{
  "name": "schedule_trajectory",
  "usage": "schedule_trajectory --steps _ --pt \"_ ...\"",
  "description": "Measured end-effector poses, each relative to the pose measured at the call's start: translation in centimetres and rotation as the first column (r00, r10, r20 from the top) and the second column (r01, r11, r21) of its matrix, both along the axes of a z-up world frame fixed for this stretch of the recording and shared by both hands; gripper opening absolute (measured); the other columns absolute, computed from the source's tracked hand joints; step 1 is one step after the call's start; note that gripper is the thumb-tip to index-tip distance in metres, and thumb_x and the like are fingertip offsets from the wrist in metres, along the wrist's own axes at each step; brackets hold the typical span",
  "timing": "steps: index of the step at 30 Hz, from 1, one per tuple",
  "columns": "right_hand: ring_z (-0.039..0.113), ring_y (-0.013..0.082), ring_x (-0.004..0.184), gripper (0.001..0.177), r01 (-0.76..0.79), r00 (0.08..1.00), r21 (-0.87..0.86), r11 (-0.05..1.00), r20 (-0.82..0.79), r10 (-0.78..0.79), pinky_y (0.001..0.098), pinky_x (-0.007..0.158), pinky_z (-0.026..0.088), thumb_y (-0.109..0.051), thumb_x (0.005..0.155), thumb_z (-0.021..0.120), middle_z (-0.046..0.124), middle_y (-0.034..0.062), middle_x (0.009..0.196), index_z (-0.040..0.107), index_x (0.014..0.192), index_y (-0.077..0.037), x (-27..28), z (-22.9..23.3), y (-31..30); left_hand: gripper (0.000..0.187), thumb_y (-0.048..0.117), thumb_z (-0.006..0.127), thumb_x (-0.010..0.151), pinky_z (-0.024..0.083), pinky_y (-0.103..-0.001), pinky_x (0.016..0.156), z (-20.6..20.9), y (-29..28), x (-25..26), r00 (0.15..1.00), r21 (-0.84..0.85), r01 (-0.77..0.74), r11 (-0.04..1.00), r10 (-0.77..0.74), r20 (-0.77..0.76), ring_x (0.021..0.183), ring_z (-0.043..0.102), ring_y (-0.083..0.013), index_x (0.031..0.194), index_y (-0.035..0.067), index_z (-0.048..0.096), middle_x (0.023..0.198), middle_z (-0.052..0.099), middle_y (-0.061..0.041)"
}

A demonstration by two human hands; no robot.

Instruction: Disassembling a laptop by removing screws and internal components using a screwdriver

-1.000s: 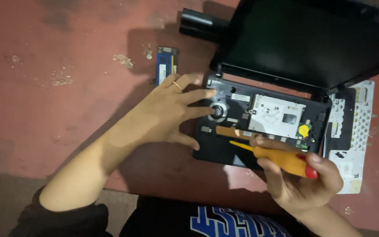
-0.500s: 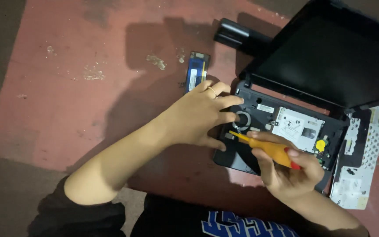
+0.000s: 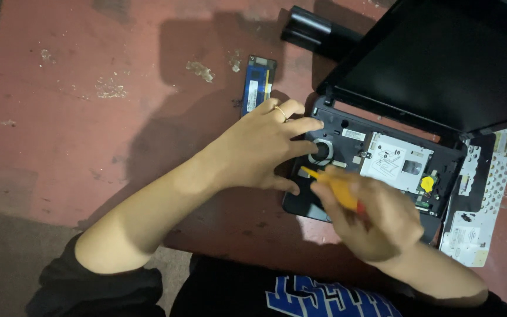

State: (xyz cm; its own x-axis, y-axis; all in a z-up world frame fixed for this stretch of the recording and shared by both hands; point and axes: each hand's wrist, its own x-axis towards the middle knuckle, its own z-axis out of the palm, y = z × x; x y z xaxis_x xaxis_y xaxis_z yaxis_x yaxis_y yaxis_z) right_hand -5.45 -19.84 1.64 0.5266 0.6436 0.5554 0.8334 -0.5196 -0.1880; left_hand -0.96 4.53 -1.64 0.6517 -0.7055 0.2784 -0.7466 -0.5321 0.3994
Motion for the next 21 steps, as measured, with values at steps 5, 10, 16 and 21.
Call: schedule_trajectory --steps 5,10,16,21 --pt "0.072 0.0255 0.076 0.037 0.141 0.959 0.061 0.988 -0.258 -0.121 0.0281 0.060 0.056 -0.013 0.089 0.079 0.070 0.0192 0.095 0.050 0.105 0.002 1.0 2.4 2.9 0.071 0.066 0.075 0.070 0.041 -0.051 0.087 -0.3 0.0 0.1 1.000 0.015 0.008 1.000 -0.008 0.019 0.118 0.047 -0.0350 0.124 0.021 0.066 0.134 0.055 -0.007" --pt "0.072 0.0196 0.082 0.008 0.122 0.800 0.032 0.992 -0.595 -0.079 0.0270 0.071 0.058 -0.009 0.094 0.060 0.071 0.0107 0.106 0.061 0.090 -0.002 2.1 3.5 3.0 0.069 0.059 0.079 0.070 0.040 -0.057 0.093 -0.6 -0.1 0.1 0.994 -0.050 0.013 0.999 -0.018 -0.104 0.126 0.043 -0.0387 0.123 0.018 0.067 0.137 0.052 -0.011" --pt "0.044 0.0064 0.047 0.052 -0.204 0.924 -0.010 0.979 -0.332 0.189 0.0195 0.038 0.041 0.016 0.086 0.060 0.053 -0.0041 0.074 0.050 0.128 -0.013 3.9 1.6 1.1 0.068 0.060 0.085 0.064 0.037 -0.054 0.099 -0.7 0.1 0.3 0.996 -0.187 0.042 0.981 -0.055 -0.063 0.116 0.043 -0.0388 0.116 0.018 0.069 0.133 0.050 -0.006" --pt "0.068 0.0138 0.075 0.030 -0.157 0.693 -0.048 0.986 -0.717 0.076 0.0222 0.068 0.064 -0.008 0.091 0.058 0.065 0.0079 0.098 0.054 0.121 -0.005 4.1 3.3 3.3 0.071 0.057 0.086 0.061 0.037 -0.048 0.103 -0.1 0.1 0.2 0.983 -0.262 0.018 0.965 -0.065 -0.173 0.115 0.040 -0.0316 0.112 0.011 0.071 0.133 0.051 -0.002"
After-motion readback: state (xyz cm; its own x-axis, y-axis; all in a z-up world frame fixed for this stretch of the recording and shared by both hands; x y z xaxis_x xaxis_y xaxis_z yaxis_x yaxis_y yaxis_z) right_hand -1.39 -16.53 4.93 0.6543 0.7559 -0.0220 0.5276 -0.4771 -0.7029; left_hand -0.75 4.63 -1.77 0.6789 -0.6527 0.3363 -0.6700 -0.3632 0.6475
